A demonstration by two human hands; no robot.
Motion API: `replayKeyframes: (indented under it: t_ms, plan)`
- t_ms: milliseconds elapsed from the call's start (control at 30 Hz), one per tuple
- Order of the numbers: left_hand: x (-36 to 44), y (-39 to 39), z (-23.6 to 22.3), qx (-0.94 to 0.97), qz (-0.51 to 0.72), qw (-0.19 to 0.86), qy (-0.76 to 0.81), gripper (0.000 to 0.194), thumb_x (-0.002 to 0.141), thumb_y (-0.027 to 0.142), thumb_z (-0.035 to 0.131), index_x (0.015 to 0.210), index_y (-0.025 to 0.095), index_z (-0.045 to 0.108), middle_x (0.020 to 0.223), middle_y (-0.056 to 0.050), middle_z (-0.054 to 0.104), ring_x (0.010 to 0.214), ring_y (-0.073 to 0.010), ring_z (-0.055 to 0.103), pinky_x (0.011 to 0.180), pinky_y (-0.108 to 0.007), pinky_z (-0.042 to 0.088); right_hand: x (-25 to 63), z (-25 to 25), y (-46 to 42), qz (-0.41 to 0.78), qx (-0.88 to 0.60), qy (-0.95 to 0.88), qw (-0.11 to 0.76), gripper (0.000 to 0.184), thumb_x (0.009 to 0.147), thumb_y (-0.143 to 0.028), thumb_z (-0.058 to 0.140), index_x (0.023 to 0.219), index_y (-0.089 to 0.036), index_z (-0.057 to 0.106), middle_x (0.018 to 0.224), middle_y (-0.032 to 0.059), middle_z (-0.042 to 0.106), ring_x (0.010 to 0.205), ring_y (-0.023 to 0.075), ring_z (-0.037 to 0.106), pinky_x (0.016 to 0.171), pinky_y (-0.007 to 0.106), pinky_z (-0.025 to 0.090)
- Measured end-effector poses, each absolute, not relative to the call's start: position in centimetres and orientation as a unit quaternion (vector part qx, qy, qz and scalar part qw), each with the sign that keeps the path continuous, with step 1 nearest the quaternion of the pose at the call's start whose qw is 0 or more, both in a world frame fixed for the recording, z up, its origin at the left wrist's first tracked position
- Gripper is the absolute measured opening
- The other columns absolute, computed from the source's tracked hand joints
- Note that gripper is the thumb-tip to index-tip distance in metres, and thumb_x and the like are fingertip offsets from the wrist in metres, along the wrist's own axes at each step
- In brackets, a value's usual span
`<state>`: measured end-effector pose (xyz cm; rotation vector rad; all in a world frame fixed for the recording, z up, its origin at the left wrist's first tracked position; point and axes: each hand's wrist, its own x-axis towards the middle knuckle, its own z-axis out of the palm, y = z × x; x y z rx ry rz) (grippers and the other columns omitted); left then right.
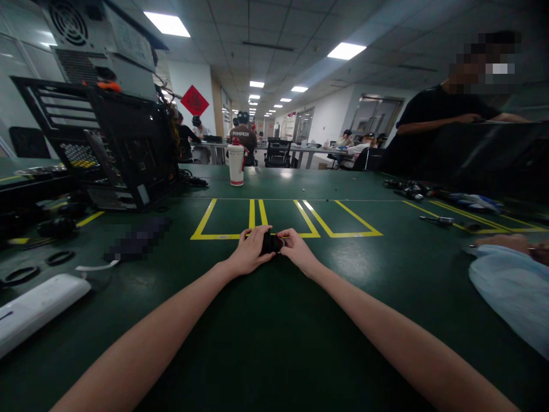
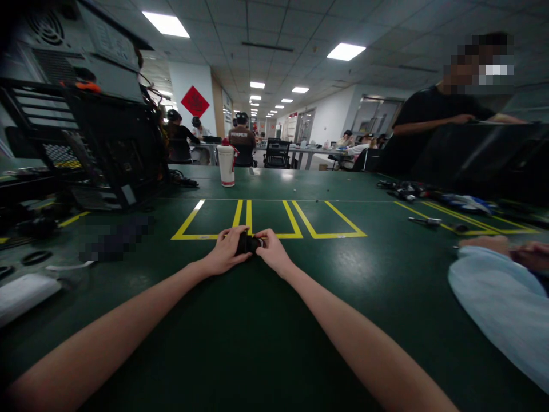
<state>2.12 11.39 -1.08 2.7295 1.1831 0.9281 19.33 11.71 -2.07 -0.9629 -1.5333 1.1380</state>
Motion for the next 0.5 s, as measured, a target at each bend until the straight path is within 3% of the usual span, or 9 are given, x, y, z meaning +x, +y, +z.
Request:
replayKeyframes:
  t_ms: [267, 500]
  plan:
    - [2.0, 12.2, -0.9, 0.823, 0.274, 0.117, 0.484, 0.052, 0.074, 0.04, 0.052, 0.117, 0.015, 0.035, 0.113, -0.014, 0.048, 0.106, -0.03, 0.047, 0.085, -0.048, 0.037, 19.5, -2.6, 12.0, 0.345, -0.471, -0.664, 0.467, 0.029, 0.063, -0.011, 0.046, 0.091, -0.021, 0.046, 0.096, 0.0015, 0.052, 0.097, 0.0162, 0.05, 0.091, 0.036, 0.036]
    - [2.2, 12.8, -1.2, 0.811, 0.313, 0.197, 0.453, 0.058, 0.071, 0.025, 0.057, 0.122, 0.015, 0.031, 0.119, -0.014, 0.045, 0.109, -0.0261, 0.047, 0.091, -0.044, 0.037, 18.8, -1.7, 10.4, 0.26, -0.509, -0.708, 0.415, 0.032, 0.062, -0.02, 0.059, 0.093, -0.021, 0.051, 0.097, 0.0056, 0.051, 0.092, 0.0223, 0.048, 0.084, 0.04, 0.036]
